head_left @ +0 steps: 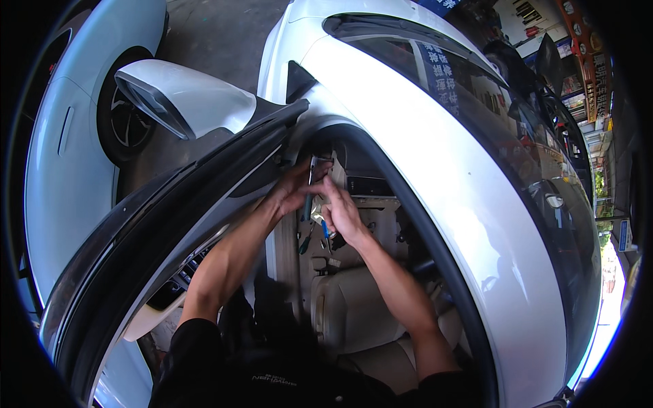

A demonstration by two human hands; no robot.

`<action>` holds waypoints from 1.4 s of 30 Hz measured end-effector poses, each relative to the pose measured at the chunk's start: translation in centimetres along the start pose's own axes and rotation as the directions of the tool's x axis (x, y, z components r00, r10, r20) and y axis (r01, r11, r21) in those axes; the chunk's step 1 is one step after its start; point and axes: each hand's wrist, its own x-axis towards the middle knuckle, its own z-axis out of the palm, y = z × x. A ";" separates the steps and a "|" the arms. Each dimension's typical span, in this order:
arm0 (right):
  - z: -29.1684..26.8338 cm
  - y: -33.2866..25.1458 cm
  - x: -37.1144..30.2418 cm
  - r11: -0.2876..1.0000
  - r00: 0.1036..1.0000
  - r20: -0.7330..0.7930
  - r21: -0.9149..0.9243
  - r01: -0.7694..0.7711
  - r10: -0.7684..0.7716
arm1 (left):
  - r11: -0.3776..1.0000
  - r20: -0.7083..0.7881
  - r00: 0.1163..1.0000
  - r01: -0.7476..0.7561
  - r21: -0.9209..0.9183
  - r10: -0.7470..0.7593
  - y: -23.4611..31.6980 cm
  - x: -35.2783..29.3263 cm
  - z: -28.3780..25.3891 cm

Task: The person reassembles interior trim panels on the driver side of a white car. They use a ratchet and screwdriver to fasten screws, then snap plastic trim pieces and a door seal into place. Tools and fasteners are organized on the floor mat during the process.

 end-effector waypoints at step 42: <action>0.2 -1.3 -0.2 0.809 0.987 0.037 0.578 0.106 -0.156 | 0.992 0.151 0.987 0.077 -0.103 -0.061 -0.2 -0.1 -1.7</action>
